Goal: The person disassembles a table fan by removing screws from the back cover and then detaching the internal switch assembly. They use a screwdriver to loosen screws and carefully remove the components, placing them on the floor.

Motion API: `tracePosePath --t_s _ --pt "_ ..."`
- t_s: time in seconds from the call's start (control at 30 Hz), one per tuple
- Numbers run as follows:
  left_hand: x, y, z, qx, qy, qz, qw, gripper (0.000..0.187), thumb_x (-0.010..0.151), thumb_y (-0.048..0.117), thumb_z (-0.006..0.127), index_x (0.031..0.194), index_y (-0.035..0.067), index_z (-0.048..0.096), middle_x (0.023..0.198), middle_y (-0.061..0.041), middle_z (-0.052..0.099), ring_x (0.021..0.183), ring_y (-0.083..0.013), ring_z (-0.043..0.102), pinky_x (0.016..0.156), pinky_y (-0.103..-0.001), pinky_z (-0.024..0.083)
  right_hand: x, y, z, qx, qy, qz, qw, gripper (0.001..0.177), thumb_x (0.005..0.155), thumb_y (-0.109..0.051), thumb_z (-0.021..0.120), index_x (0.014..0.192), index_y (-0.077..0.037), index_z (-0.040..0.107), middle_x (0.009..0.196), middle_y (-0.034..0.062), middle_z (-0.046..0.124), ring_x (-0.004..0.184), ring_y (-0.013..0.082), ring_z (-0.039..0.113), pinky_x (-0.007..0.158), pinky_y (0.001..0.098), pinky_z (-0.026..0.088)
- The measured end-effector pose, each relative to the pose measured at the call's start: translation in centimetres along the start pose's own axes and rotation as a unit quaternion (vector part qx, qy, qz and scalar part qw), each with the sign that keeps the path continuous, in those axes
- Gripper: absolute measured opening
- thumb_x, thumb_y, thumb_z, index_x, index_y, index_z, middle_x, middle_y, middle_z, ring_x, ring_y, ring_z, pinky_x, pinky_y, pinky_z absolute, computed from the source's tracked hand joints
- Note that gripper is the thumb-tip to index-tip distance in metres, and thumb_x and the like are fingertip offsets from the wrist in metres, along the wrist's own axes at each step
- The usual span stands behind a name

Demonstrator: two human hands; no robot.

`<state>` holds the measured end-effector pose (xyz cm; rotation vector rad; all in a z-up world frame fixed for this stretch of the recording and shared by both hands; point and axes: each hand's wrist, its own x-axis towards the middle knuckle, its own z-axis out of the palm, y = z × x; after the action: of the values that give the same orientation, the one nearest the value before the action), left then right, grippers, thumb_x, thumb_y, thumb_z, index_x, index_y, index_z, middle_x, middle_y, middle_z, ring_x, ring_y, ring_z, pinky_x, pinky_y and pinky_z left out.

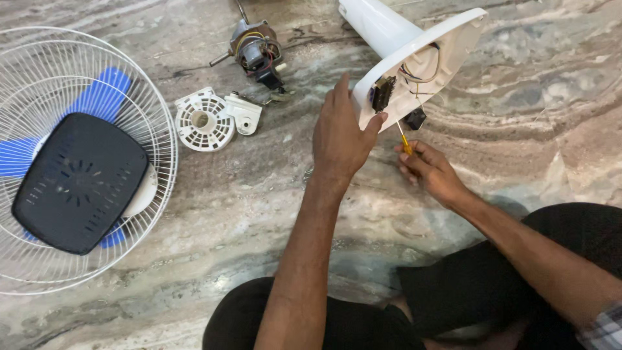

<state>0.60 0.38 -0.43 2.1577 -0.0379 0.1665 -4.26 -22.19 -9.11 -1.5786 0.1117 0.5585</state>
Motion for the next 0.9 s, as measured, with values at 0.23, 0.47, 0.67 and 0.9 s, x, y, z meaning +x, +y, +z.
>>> tracePosePath --t_s 0.23,0.47,0.67,0.9 --pt "-1.3 -2.7 4.4 -0.073 0.063 -0.066 0.993 0.078 0.082 0.017 0.084 0.146 -0.005 0.043 0.123 -0.021 0.067 0.113 -0.0370 0.068 0.094 -0.043 0.055 0.9 -2.2 1.5 0.060 0.101 0.012 0.993 0.033 0.106 -0.024 0.048 0.133 -0.011 0.062 0.066 -0.0006 0.051 0.050 0.0087 0.039 0.047 0.0248 0.033" --pt "-1.5 -4.0 7.2 -0.156 0.089 -0.068 0.981 0.050 0.087 0.005 0.078 0.133 0.001 0.058 0.112 -0.020 0.075 0.104 -0.0297 0.075 0.086 -0.039 0.059 0.1 -2.3 2.3 -0.066 0.109 -0.094 0.987 0.026 0.109 -0.023 0.049 0.120 0.000 0.056 0.069 -0.0050 0.044 0.061 0.0053 0.039 0.054 0.0249 0.034" --pt "-1.3 -4.8 8.1 -0.157 0.072 -0.144 0.974 0.033 0.093 0.005 0.068 0.126 0.001 0.063 0.101 -0.019 0.077 0.093 -0.0266 0.078 0.081 -0.038 0.059 0.1 -3.1 2.1 -0.084 0.098 -0.024 0.991 0.029 0.108 -0.024 0.046 0.115 -0.001 0.063 0.066 -0.0053 0.043 0.056 0.0050 0.036 0.050 0.0250 0.031" --pt "-1.4 -5.1 7.9 -0.180 0.059 -0.157 0.969 0.028 0.096 0.005 0.064 0.123 -0.001 0.064 0.103 -0.017 0.076 0.094 -0.0233 0.076 0.080 -0.037 0.058 0.6 -3.7 2.0 -0.003 0.080 0.064 0.995 0.036 0.107 -0.024 0.043 0.113 0.000 0.070 0.060 -0.0063 0.036 0.049 0.0057 0.029 0.044 0.0249 0.025"
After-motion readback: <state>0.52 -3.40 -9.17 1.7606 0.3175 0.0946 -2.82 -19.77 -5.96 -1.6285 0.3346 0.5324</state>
